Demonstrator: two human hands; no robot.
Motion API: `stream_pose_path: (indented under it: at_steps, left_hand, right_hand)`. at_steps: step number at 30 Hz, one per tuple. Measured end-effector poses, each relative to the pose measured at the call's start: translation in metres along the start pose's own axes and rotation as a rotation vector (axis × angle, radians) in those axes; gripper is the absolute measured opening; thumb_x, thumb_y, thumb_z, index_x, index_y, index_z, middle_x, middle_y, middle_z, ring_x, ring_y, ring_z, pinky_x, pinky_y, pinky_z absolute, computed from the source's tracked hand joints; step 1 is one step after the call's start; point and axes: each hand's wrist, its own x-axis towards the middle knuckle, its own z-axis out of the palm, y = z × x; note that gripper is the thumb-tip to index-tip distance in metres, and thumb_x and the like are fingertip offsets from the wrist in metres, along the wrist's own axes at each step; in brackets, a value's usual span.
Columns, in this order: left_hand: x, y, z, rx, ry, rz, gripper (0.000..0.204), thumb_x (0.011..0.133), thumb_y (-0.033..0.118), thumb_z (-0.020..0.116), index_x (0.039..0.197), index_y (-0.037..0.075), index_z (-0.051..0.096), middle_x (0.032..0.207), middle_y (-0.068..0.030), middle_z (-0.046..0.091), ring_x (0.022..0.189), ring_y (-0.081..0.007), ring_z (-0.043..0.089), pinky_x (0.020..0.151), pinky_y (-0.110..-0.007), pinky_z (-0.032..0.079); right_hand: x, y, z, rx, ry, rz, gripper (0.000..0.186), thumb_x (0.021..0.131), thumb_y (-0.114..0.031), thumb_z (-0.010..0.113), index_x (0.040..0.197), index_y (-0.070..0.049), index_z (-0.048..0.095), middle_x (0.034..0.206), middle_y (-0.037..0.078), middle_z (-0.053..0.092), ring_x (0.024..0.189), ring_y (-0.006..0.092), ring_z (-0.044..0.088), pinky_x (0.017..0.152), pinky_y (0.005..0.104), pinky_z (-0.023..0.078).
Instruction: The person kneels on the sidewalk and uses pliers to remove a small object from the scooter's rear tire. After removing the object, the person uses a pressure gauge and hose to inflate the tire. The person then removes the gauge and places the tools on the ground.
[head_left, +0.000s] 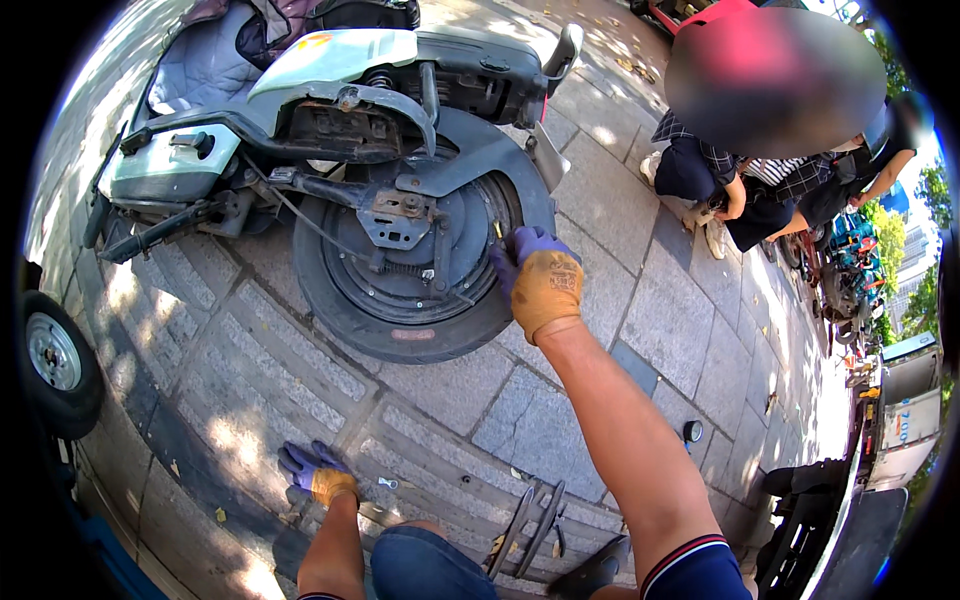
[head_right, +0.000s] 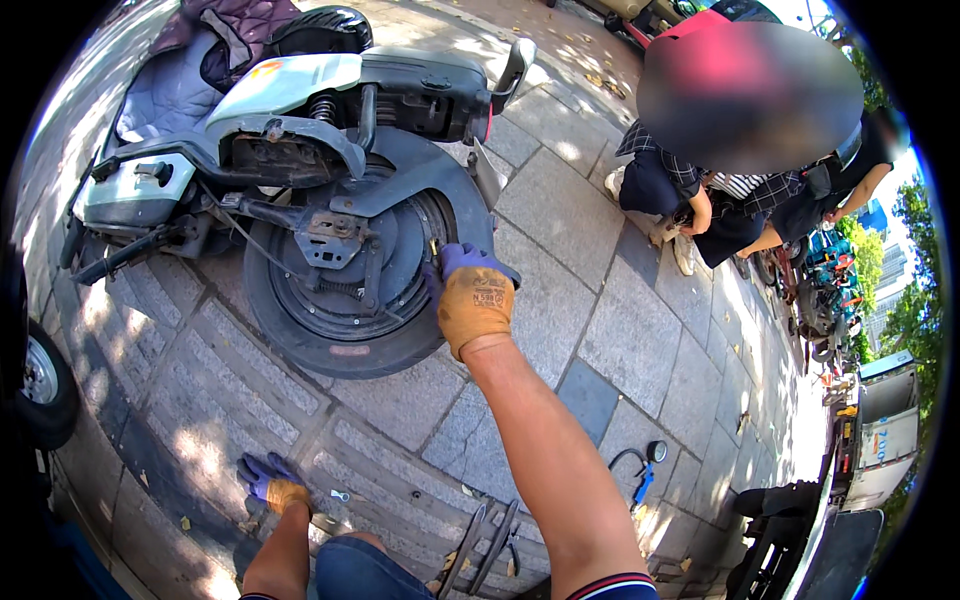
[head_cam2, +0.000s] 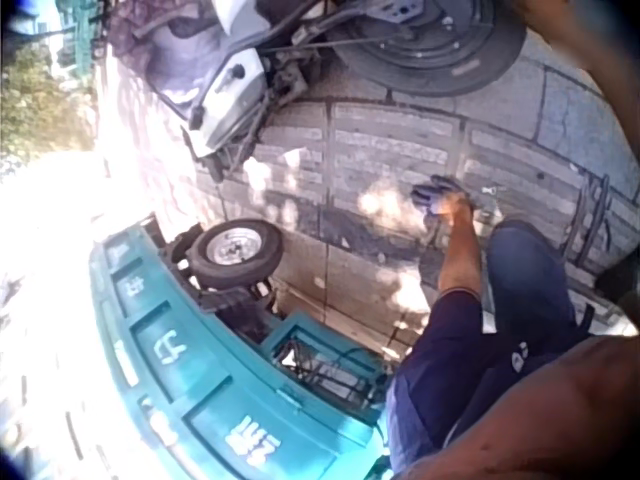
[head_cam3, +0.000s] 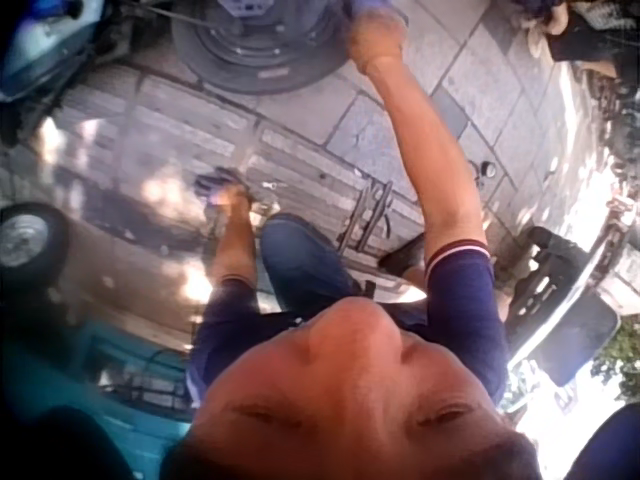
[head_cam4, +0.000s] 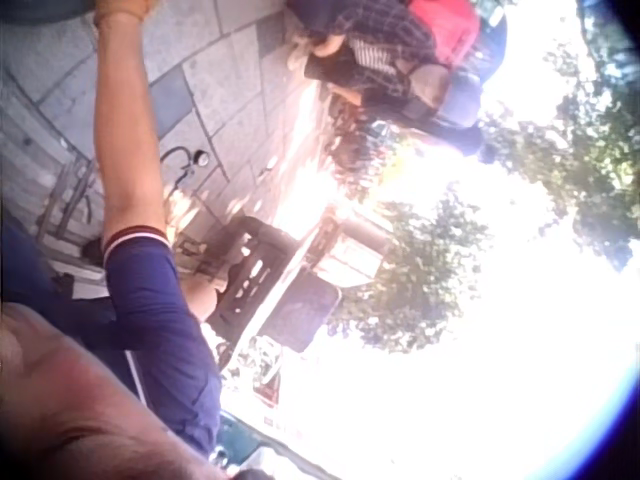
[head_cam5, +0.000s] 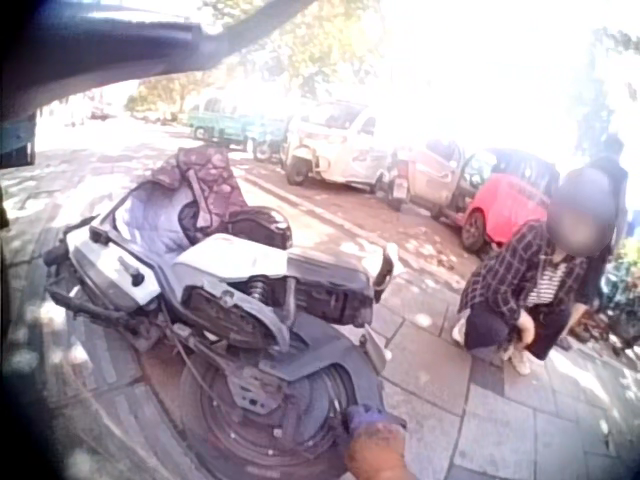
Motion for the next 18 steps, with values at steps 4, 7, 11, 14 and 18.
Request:
stream_pose_path:
  at_steps: [4,7,11,14,18]
  left_hand:
    - [-0.003,0.01,-0.014,-0.017,0.005,-0.027,0.066,0.106,0.047,0.046,0.156,0.004,0.04,0.162,-0.0166,0.038,0.15,-0.036,0.031,0.124,-0.055,0.023]
    - [0.0,0.004,-0.011,0.023,0.049,0.005,0.064,0.105,0.045,0.049,0.153,0.003,0.043,0.16,-0.019,0.04,0.149,-0.0366,0.033,0.124,-0.054,0.022]
    - [-0.002,0.006,-0.01,-0.033,0.083,0.028,0.063,0.104,0.042,0.054,0.151,0.001,0.046,0.159,-0.0202,0.041,0.147,-0.0373,0.035,0.123,-0.055,0.023]
    - [-0.001,0.002,-0.005,-0.046,0.082,0.025,0.062,0.105,0.04,0.053,0.152,0.001,0.045,0.159,-0.0207,0.041,0.147,-0.0386,0.034,0.123,-0.053,0.025]
    - [0.002,-0.002,-0.003,-0.028,0.073,0.023,0.062,0.106,0.04,0.051,0.153,0.001,0.043,0.16,-0.0207,0.039,0.148,-0.0394,0.032,0.123,-0.052,0.026]
  right_hand:
    - [0.01,-0.001,0.008,-0.079,-0.111,0.08,0.024,0.094,-0.031,0.071,0.098,-0.008,0.072,0.096,0.018,0.073,0.09,0.0402,0.07,0.08,0.0488,0.054]
    - [0.012,-0.008,0.013,-0.118,-0.091,0.086,0.023,0.094,-0.032,0.071,0.099,-0.009,0.072,0.096,0.018,0.073,0.091,0.0408,0.069,0.079,0.0495,0.054]
    - [0.006,0.003,0.024,-0.165,0.041,0.029,0.023,0.094,-0.032,0.069,0.101,-0.01,0.072,0.095,0.018,0.073,0.091,0.0415,0.069,0.079,0.0508,0.053]
    - [0.002,-0.005,0.021,-0.149,0.045,0.041,0.013,0.092,-0.016,0.063,0.1,-0.009,0.071,0.103,0.018,0.073,0.091,0.0405,0.07,0.078,0.0494,0.056]
    - [0.007,-0.014,0.02,-0.138,0.0,0.08,0.02,0.093,-0.021,0.063,0.11,-0.01,0.069,0.105,0.019,0.073,0.095,0.0422,0.07,0.081,0.0497,0.055]
